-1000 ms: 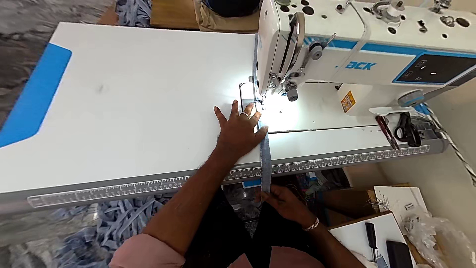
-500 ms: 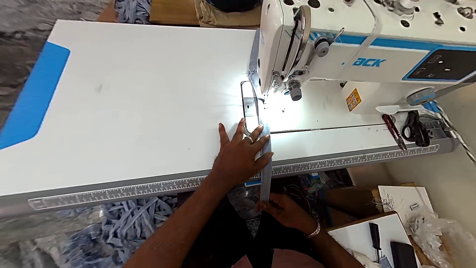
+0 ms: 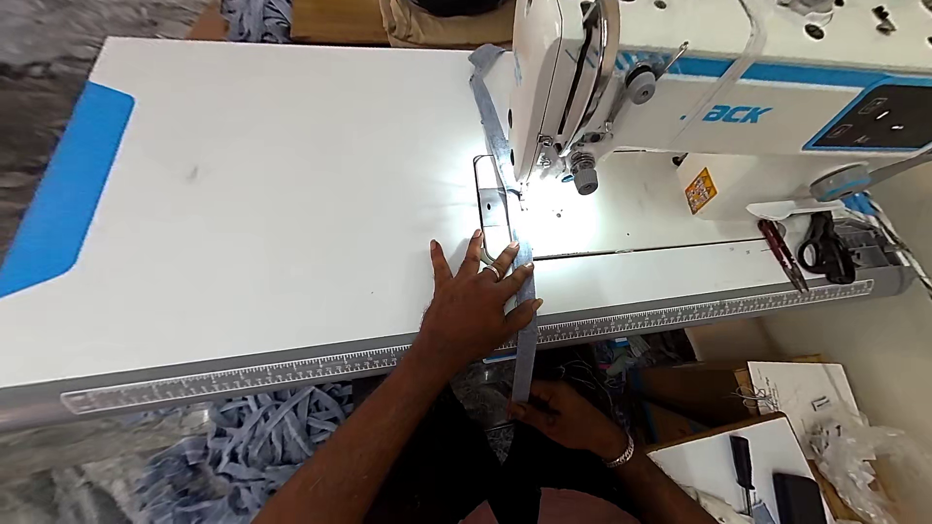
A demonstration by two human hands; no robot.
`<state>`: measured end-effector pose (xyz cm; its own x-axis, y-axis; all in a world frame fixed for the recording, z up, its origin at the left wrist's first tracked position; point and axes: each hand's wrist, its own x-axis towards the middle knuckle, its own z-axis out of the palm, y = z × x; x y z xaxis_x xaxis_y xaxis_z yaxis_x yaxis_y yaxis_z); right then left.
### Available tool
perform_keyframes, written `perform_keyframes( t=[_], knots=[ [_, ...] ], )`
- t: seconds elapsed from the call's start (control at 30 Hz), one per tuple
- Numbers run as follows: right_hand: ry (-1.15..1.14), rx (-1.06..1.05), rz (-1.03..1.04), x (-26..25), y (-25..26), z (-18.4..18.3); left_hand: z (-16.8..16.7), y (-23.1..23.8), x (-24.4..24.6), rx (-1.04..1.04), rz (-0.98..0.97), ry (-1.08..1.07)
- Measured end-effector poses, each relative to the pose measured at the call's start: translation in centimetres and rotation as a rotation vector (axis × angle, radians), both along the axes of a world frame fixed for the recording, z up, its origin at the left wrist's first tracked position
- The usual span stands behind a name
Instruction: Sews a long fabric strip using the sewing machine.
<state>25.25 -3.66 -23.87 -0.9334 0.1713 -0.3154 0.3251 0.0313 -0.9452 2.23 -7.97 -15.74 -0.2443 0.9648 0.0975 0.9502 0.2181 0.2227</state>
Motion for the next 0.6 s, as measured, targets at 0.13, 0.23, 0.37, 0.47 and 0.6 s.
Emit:
perform_keyframes(
  t=[0.13, 0.23, 0.37, 0.47, 0.6],
  knots=[
    [0.045, -0.015, -0.007, -0.1, -0.07, 0.25, -0.05, -0.01, -0.02, -0.006, 0.004, -0.006],
    [0.106, -0.064, -0.013, 0.07, 0.0, 0.62, -0.09, 0.01, 0.0, -0.002, 0.001, 0.001],
    [0.164, -0.158, -0.07, 0.22, 0.05, 0.35, -0.07, -0.02, 0.02, 0.003, -0.007, 0.008],
    [0.175, -0.137, -0.137, 0.32, 0.16, 0.11, -0.09, -0.11, 0.0, 0.011, -0.011, 0.003],
    [0.128, -0.168, -0.168, 0.58, 0.74, 0.66, 0.14, 0.0, 0.12, 0.009, -0.018, -0.006]
  ],
)
